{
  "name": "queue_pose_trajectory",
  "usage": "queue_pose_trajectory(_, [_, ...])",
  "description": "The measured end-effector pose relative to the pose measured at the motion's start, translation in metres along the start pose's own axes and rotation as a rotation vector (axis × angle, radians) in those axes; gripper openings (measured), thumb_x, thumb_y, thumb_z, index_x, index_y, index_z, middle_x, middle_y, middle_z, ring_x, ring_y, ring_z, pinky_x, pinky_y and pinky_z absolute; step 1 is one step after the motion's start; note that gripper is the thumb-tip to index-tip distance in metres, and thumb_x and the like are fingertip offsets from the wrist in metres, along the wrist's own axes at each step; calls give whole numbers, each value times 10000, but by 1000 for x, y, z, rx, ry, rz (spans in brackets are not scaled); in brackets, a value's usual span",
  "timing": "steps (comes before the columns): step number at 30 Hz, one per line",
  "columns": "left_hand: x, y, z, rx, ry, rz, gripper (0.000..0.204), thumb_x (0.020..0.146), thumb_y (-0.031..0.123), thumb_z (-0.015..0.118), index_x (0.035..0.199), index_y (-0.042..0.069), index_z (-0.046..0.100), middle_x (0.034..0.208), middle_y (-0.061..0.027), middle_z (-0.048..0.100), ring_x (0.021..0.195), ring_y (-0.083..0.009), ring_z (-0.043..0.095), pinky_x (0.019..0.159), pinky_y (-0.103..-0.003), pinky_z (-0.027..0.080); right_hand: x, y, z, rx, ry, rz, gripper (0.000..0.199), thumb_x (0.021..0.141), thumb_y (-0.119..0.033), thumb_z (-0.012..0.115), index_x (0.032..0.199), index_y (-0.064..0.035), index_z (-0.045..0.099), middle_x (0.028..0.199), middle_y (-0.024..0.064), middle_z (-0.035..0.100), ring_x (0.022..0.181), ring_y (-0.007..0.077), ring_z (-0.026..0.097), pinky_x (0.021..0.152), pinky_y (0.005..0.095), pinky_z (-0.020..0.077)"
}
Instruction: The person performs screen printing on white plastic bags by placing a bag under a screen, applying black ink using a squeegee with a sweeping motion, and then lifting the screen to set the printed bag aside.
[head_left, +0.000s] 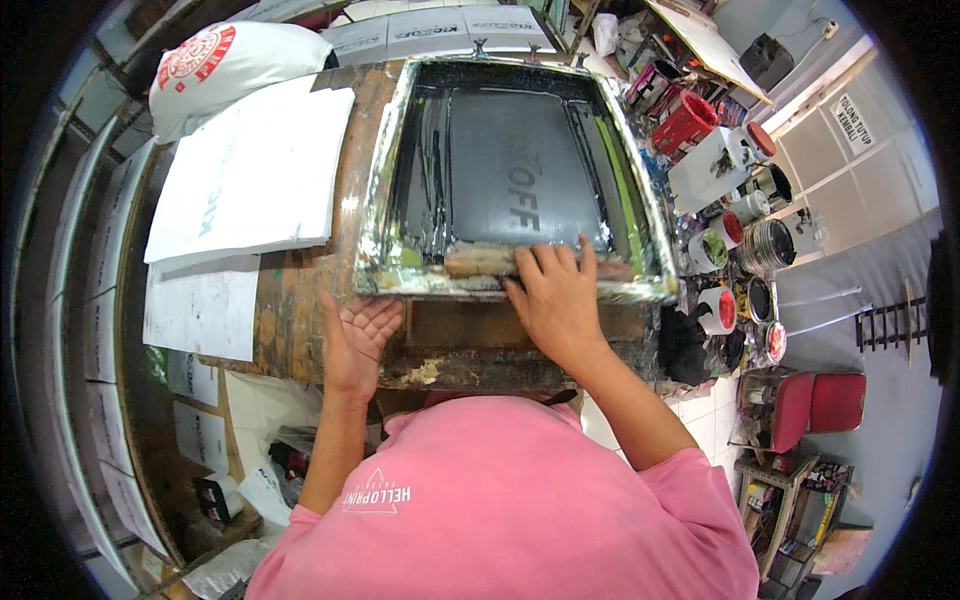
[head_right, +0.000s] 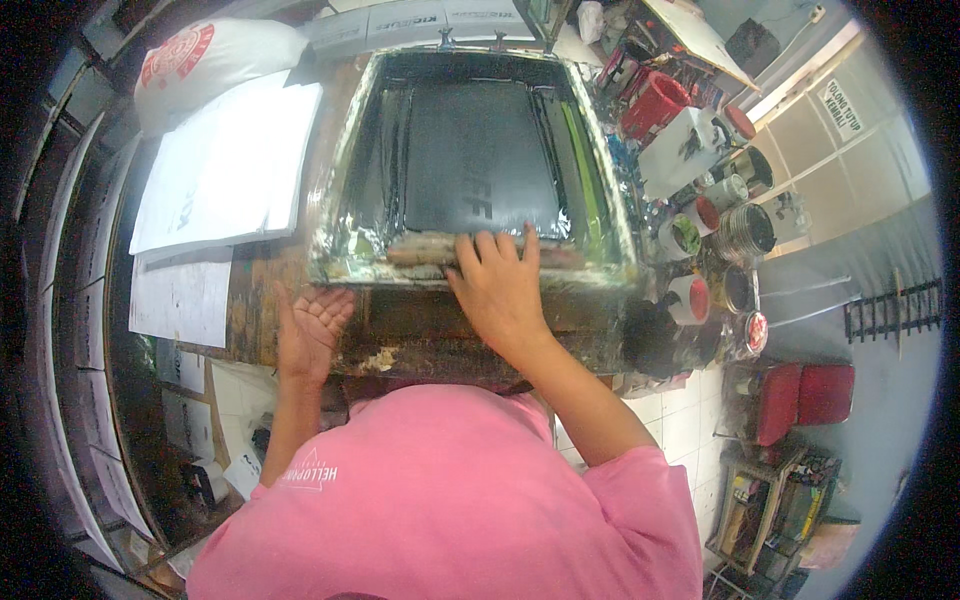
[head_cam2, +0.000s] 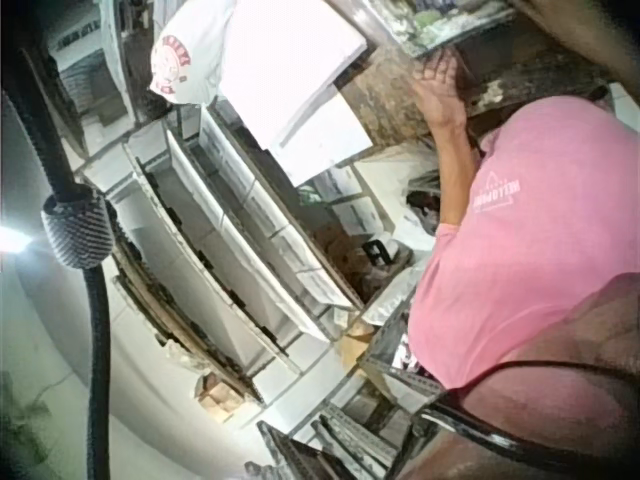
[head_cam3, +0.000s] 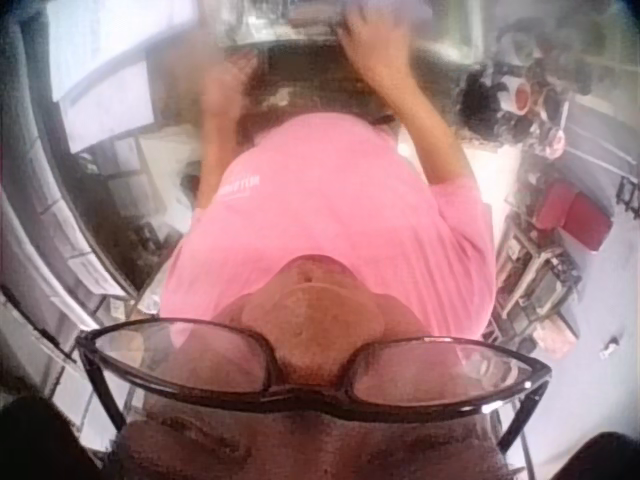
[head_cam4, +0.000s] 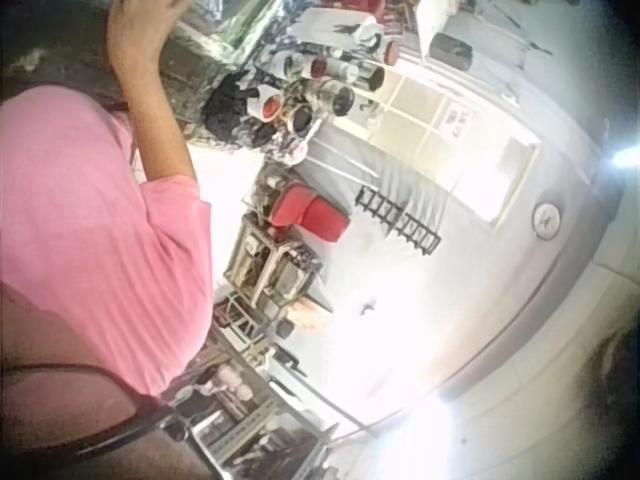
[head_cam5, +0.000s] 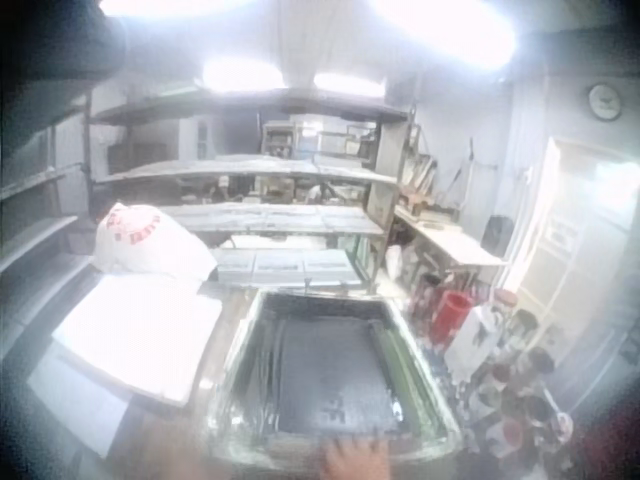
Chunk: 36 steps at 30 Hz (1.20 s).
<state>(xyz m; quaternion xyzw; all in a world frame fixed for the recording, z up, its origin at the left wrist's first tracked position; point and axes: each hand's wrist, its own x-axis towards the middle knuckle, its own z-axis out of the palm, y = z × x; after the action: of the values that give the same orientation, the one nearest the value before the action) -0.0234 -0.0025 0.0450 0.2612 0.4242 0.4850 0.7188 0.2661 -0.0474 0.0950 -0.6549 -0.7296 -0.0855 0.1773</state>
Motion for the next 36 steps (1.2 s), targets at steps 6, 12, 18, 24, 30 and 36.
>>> queue_pose_trajectory(6, [2,53,32,-115,-268,276,813,1055,673,422,1508,-2,428,1479,-294,521,1412,-398,498,1178,-496,422,78,24,-58,-119,320,-106,351,831,-417,731,990,-117,640,942,80,607,942,280,598,921,525,385])
queue_pose_trajectory(12, [56,26,46,1616,-9,716,906,986,723,493,1657,142,313,1671,-335,227,1581,-494,141,1255,-664,82,147,35,-112,-114,436,-151,372,897,-432,701,913,-60,704,830,112,672,818,316,657,822,494,426])
queue_pose_trajectory(18, [77,-42,23,2070,59,571,1068,902,888,380,1666,148,294,1702,-317,152,1594,-496,66,1158,-770,-140,173,30,-140,-115,412,-71,407,969,-428,598,863,-41,661,771,142,660,756,318,635,841,455,455])
queue_pose_trajectory(24, [78,-35,43,1977,45,574,1145,857,864,523,1609,14,368,1646,-268,354,1583,-434,208,1196,-739,-83,194,29,-153,23,465,-67,499,946,-443,633,714,-2,667,636,143,626,618,279,623,644,425,487])
queue_pose_trajectory(30, [99,11,108,1227,18,809,814,862,395,847,1462,-70,552,1408,-262,635,1331,-346,591,1133,-489,403,198,31,-164,47,442,-82,518,936,-448,650,691,7,674,590,143,611,570,288,615,574,423,480])
queue_pose_trajectory(36, [103,32,119,698,282,741,494,986,136,756,1424,-43,615,923,-48,714,818,-62,615,766,-236,532,216,31,-191,144,182,-12,533,947,-470,644,701,2,677,611,146,634,560,294,626,569,425,480])
